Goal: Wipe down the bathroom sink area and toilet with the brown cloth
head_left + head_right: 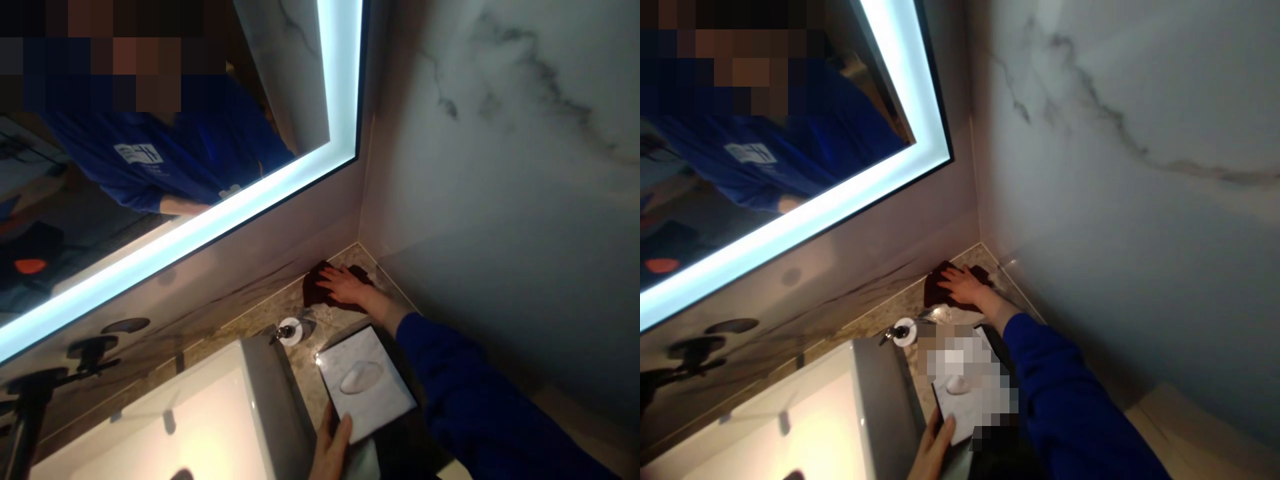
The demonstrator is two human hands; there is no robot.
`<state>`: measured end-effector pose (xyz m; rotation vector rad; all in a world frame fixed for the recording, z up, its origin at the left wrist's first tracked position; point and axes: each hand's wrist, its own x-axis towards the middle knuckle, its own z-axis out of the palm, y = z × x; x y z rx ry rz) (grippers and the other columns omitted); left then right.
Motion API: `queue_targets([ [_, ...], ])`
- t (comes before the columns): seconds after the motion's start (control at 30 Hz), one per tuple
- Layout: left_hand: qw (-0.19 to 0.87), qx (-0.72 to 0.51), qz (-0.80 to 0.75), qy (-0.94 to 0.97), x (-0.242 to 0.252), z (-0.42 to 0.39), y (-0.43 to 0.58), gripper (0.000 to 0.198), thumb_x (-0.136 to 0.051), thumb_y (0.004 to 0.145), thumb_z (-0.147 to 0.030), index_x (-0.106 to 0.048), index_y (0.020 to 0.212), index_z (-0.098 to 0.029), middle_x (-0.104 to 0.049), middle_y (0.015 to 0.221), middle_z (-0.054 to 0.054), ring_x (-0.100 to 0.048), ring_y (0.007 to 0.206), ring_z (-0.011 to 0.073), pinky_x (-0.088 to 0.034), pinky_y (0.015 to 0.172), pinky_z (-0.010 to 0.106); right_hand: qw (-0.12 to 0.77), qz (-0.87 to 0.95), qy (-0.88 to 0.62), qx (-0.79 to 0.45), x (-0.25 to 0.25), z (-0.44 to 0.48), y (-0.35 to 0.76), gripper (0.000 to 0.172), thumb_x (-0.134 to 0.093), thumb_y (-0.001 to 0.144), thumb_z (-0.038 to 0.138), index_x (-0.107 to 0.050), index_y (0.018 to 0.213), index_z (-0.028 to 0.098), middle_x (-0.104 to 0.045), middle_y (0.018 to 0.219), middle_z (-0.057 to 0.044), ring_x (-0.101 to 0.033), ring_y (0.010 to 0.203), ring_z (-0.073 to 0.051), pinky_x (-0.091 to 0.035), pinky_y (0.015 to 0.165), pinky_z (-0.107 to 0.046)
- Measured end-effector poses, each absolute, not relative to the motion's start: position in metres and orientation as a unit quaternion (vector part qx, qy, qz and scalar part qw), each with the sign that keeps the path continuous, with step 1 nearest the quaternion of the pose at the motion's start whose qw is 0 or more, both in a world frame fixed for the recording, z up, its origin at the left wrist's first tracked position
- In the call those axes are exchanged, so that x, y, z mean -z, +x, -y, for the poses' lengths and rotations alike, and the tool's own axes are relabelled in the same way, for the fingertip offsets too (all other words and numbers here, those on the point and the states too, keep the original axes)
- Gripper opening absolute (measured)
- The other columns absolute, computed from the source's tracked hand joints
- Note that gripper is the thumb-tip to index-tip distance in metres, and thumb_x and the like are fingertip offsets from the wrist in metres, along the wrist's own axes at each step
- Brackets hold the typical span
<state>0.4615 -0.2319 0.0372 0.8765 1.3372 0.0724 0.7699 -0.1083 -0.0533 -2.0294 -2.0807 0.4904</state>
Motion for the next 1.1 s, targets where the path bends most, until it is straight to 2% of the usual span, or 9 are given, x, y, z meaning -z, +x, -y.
queue_targets([
  [0.1,0.652,0.038,-0.631,0.420,-0.031,0.235,0.455,0.082,-0.062,0.072,-0.069,-0.058,0.127,-0.008,-0.040,0.149,0.018,-0.024,0.145,0.0302,-0.015,0.122,0.036,0.101,0.593,-0.793,-0.093,0.062,0.119,0.791,0.051,-0.051,0.091,0.025,-0.047,0.142,0.024,-0.039,0.151,-0.013,-0.031,0.142,-0.031,-0.026,0.113,-0.060],
  [0.2,0.634,0.031,-0.645,0.426,-0.027,0.236,0.461,0.080,-0.059,0.074,-0.067,-0.058,0.127,-0.007,-0.040,0.149,0.018,-0.022,0.146,0.0302,-0.013,0.122,0.038,0.098,0.483,-0.869,-0.051,0.066,0.147,0.801,0.054,-0.050,0.092,0.027,-0.045,0.144,0.014,-0.040,0.147,-0.023,-0.036,0.138,-0.034,-0.035,0.109,-0.050],
  [0.27,0.654,-0.010,-0.640,0.404,-0.029,0.235,0.474,0.073,-0.060,0.076,-0.065,-0.059,0.127,-0.012,-0.045,0.147,0.016,-0.026,0.145,0.0303,-0.020,0.121,0.041,0.087,0.468,-0.878,-0.054,0.067,0.180,0.795,0.056,-0.051,0.091,0.027,-0.044,0.144,0.012,-0.039,0.147,-0.024,-0.037,0.137,-0.035,-0.036,0.109,-0.046],
  [0.33,0.711,-0.058,-0.604,0.354,-0.035,0.232,0.494,0.060,-0.059,0.081,-0.060,-0.059,0.126,-0.019,-0.050,0.143,0.013,-0.038,0.139,0.0296,-0.034,0.115,0.042,0.075,0.473,-0.876,-0.066,0.068,0.229,0.779,0.056,-0.052,0.090,0.024,-0.044,0.145,0.014,-0.038,0.148,-0.022,-0.036,0.138,-0.034,-0.036,0.109,-0.045],
  [0.47,0.745,-0.099,-0.586,0.302,-0.051,0.216,0.542,0.038,-0.052,0.092,-0.041,-0.055,0.123,-0.020,-0.054,0.137,0.012,-0.062,0.113,0.0229,-0.057,0.085,0.033,0.047,0.453,-0.888,-0.059,0.066,0.359,0.730,0.053,-0.049,0.090,0.018,-0.047,0.142,0.017,-0.042,0.147,-0.018,-0.039,0.137,-0.030,-0.038,0.108,-0.041],
  [0.57,0.718,-0.071,-0.580,0.379,-0.056,0.194,0.577,0.032,-0.046,0.096,-0.034,-0.053,0.123,-0.019,-0.060,0.126,0.012,-0.066,0.085,0.0149,-0.055,0.066,0.024,0.020,0.410,-0.911,-0.047,0.061,0.437,0.694,0.052,-0.049,0.088,0.016,-0.050,0.140,0.017,-0.044,0.146,-0.017,-0.041,0.136,-0.029,-0.038,0.107,-0.042],
  [0.7,0.701,-0.061,-0.561,0.436,-0.054,0.164,0.613,0.038,-0.040,0.097,-0.040,-0.051,0.126,-0.018,-0.062,0.115,0.011,-0.059,0.063,0.0111,-0.049,0.053,0.023,0.002,0.344,-0.938,-0.051,0.057,0.467,0.664,0.048,-0.048,0.089,0.021,-0.053,0.137,0.018,-0.046,0.144,-0.019,-0.040,0.135,-0.032,-0.038,0.105,-0.051],
  [0.83,0.677,-0.056,-0.554,0.482,-0.052,0.148,0.629,0.046,-0.038,0.096,-0.047,-0.046,0.134,-0.021,-0.060,0.117,0.012,-0.056,0.060,0.0123,-0.051,0.057,0.028,0.011,0.324,-0.945,-0.048,0.052,0.454,0.653,0.047,-0.043,0.094,0.031,-0.052,0.139,0.018,-0.042,0.147,-0.021,-0.036,0.137,-0.037,-0.038,0.100,-0.057],
  [1.1,0.647,-0.070,-0.543,0.531,-0.050,0.162,0.622,0.050,-0.034,0.096,-0.050,-0.042,0.137,-0.022,-0.052,0.131,0.014,-0.060,0.079,0.0193,-0.054,0.068,0.036,0.059,0.335,-0.936,-0.088,0.040,0.417,0.636,0.049,-0.043,0.093,0.024,-0.050,0.141,0.017,-0.037,0.150,-0.022,-0.034,0.137,-0.040,-0.038,0.100,-0.059],
])
